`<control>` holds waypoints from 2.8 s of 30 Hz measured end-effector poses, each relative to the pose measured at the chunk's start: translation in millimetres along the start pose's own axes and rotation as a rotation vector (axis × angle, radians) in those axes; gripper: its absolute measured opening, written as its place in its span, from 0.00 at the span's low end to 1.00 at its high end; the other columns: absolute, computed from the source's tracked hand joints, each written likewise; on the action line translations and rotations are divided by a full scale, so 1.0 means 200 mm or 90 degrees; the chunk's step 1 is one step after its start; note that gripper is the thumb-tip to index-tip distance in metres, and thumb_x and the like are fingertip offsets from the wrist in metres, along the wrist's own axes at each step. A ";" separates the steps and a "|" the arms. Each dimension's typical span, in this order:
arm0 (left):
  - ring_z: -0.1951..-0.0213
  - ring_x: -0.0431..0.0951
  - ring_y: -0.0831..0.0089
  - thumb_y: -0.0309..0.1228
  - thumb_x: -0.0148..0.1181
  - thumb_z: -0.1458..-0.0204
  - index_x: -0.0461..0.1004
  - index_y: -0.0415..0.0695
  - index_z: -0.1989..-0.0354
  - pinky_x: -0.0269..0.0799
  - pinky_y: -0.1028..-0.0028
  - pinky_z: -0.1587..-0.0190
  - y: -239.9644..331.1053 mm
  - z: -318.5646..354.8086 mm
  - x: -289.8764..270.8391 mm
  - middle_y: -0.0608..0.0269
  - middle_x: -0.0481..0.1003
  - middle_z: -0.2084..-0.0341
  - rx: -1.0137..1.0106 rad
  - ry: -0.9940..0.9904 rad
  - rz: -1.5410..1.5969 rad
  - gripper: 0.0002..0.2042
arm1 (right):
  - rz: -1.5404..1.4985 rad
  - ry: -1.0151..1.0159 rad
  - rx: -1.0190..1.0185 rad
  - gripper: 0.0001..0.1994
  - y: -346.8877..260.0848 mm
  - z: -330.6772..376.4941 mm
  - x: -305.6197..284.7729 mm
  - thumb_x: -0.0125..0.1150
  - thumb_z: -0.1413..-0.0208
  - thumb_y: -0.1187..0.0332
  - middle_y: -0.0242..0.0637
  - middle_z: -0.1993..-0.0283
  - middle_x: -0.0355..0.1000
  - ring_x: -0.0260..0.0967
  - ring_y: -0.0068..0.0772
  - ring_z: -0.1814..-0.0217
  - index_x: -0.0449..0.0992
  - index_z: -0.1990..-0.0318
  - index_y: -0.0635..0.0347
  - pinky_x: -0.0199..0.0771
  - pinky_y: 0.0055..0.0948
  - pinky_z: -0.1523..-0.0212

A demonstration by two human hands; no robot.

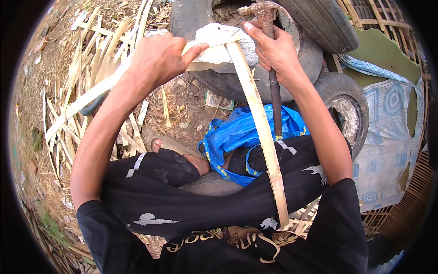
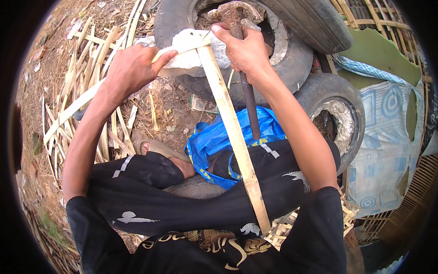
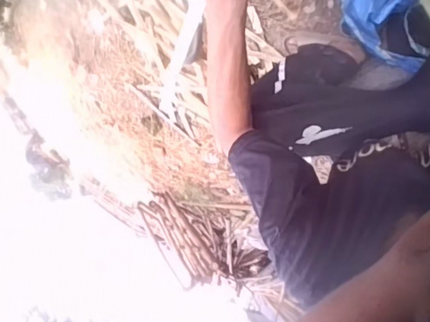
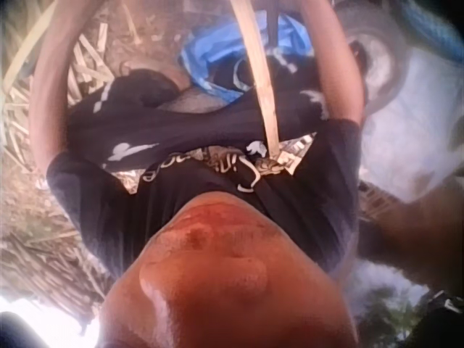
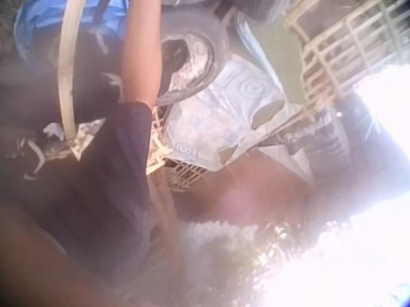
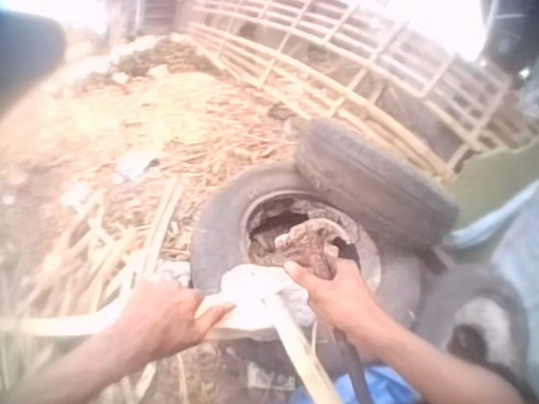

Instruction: The person builds a bamboo structure by hammering wooden slats together over a tire, then secures the frame with tape using a machete to cut materials.

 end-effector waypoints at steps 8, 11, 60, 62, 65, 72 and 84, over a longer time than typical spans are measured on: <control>0.76 0.79 0.48 0.57 0.49 0.37 0.80 0.38 0.76 0.75 0.55 0.70 0.01 -0.01 -0.02 0.44 0.76 0.83 -0.019 -0.050 0.012 0.32 | 0.027 -0.002 0.008 0.17 0.03 0.00 0.05 0.67 0.39 0.57 0.17 0.87 0.56 0.45 0.10 0.90 0.77 0.53 0.62 0.43 0.21 0.87; 0.76 0.80 0.48 0.58 0.48 0.37 0.80 0.38 0.76 0.75 0.55 0.71 0.01 -0.02 0.00 0.44 0.76 0.83 -0.022 -0.049 0.014 0.32 | 0.046 -0.002 -0.025 0.18 0.04 -0.01 0.06 0.67 0.39 0.56 0.17 0.87 0.55 0.45 0.10 0.90 0.77 0.54 0.62 0.42 0.21 0.87; 0.82 0.77 0.50 0.57 0.48 0.37 0.77 0.38 0.76 0.72 0.56 0.77 0.01 0.06 0.03 0.46 0.72 0.88 0.009 0.067 -0.043 0.32 | 0.207 0.006 -0.139 0.25 -0.05 0.19 -0.04 0.48 0.31 0.43 0.20 0.86 0.53 0.47 0.11 0.88 0.68 0.68 0.57 0.46 0.19 0.87; 0.82 0.77 0.51 0.57 0.49 0.37 0.77 0.38 0.77 0.73 0.56 0.77 0.01 0.06 0.03 0.46 0.73 0.87 0.012 0.069 -0.044 0.31 | 0.208 0.019 -0.168 0.25 -0.06 0.20 -0.03 0.48 0.31 0.43 0.19 0.85 0.52 0.47 0.11 0.87 0.68 0.69 0.57 0.45 0.19 0.87; 0.82 0.77 0.52 0.57 0.49 0.37 0.77 0.39 0.77 0.73 0.57 0.76 0.03 0.05 0.03 0.47 0.73 0.87 0.006 0.050 -0.044 0.31 | 0.250 0.042 -0.220 0.26 -0.08 0.22 -0.02 0.48 0.32 0.42 0.19 0.85 0.52 0.46 0.10 0.86 0.67 0.70 0.56 0.44 0.18 0.86; 0.81 0.77 0.54 0.56 0.47 0.36 0.76 0.40 0.80 0.72 0.59 0.77 0.02 0.06 0.03 0.49 0.72 0.87 0.031 0.062 -0.053 0.32 | 0.267 0.111 -0.346 0.27 -0.13 0.27 0.02 0.44 0.31 0.40 0.20 0.85 0.53 0.48 0.11 0.86 0.65 0.72 0.56 0.46 0.18 0.85; 0.83 0.76 0.54 0.57 0.47 0.36 0.77 0.39 0.81 0.72 0.60 0.78 0.03 0.04 0.01 0.50 0.72 0.87 0.049 0.097 -0.061 0.33 | 0.382 0.095 -0.217 0.28 -0.06 0.16 -0.04 0.44 0.32 0.38 0.22 0.84 0.53 0.49 0.13 0.87 0.64 0.72 0.55 0.47 0.19 0.88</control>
Point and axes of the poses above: each hand's wrist, its own z-axis away from the middle knuckle, its own x-axis out of the palm, y = z × x, the point moved 3 cm from there along -z, towards the middle knuckle
